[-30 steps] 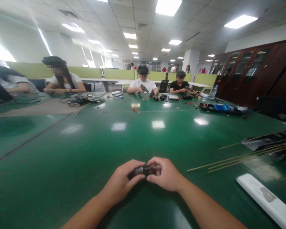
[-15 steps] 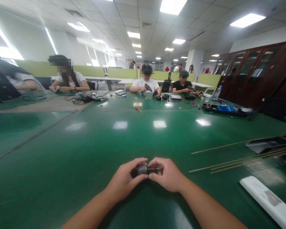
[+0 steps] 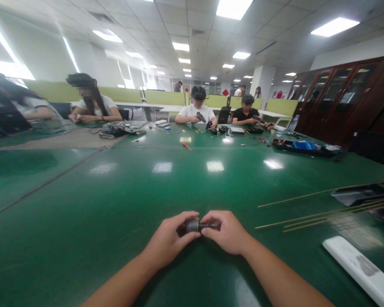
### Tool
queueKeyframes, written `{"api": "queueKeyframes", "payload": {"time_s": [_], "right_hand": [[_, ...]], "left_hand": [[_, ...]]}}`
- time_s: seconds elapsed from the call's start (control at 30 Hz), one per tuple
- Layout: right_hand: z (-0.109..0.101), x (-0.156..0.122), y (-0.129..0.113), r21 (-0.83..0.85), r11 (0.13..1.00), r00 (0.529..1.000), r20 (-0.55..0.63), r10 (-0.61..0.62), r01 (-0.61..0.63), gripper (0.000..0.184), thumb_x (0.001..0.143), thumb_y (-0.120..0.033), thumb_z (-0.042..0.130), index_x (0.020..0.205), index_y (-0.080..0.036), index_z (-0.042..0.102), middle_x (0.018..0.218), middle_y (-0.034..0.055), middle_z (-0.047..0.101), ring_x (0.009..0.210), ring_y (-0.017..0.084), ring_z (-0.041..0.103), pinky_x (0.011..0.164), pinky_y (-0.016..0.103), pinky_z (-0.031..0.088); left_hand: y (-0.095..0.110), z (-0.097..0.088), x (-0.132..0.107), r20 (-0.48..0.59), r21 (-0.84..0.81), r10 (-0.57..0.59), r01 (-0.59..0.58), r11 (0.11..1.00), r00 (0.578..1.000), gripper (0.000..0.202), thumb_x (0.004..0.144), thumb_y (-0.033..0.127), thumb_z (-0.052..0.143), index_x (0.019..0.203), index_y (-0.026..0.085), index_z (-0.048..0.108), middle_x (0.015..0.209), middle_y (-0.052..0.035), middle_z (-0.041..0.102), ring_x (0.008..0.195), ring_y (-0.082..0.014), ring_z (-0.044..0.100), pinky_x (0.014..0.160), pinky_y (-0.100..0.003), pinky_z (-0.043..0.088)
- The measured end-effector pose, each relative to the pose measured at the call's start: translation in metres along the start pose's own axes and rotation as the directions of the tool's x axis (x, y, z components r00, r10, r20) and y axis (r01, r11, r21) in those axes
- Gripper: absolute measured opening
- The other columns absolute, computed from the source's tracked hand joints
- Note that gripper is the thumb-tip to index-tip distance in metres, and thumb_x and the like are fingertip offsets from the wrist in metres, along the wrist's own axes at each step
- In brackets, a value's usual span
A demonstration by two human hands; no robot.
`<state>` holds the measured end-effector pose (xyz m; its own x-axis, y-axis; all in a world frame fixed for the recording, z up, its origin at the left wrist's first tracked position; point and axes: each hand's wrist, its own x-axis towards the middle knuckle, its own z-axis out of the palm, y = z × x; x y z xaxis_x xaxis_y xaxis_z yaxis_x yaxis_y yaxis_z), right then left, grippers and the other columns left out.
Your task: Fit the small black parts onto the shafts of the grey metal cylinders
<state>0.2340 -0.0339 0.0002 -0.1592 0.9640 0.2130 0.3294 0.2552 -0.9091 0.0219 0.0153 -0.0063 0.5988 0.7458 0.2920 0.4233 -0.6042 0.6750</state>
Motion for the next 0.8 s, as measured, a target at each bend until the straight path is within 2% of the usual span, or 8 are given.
{"api": "queueKeyframes", "payload": {"time_s": [0.17,0.8], "right_hand": [[-0.0009,0.0006,0.0012,0.014,1.000,1.000,0.006,0.013,-0.013,0.014,0.077,-0.016,0.069,0.090,-0.017,0.074,0.084,0.0023,0.074,0.076,0.018,0.068,0.071,0.026,0.051],[-0.0015,0.0010,0.0015,0.061,0.998,1.000,0.008,0.019,-0.020,0.012,0.076,-0.015,0.067,0.087,-0.017,0.072,0.082,0.0018,0.073,0.075,0.017,0.067,0.071,0.027,0.051]], "left_hand": [[0.0025,0.0010,0.0003,-0.033,0.029,0.017,-0.016,0.999,0.999,0.034,0.085,0.032,0.070,0.117,0.027,0.066,0.112,-0.0028,0.073,0.102,-0.0213,0.069,0.093,-0.031,0.053],[0.0045,0.0014,-0.0006,-0.047,0.066,0.011,-0.007,0.998,0.999,0.034,0.083,0.033,0.071,0.116,0.025,0.066,0.112,-0.0035,0.074,0.102,-0.0219,0.069,0.094,-0.034,0.054]]}}
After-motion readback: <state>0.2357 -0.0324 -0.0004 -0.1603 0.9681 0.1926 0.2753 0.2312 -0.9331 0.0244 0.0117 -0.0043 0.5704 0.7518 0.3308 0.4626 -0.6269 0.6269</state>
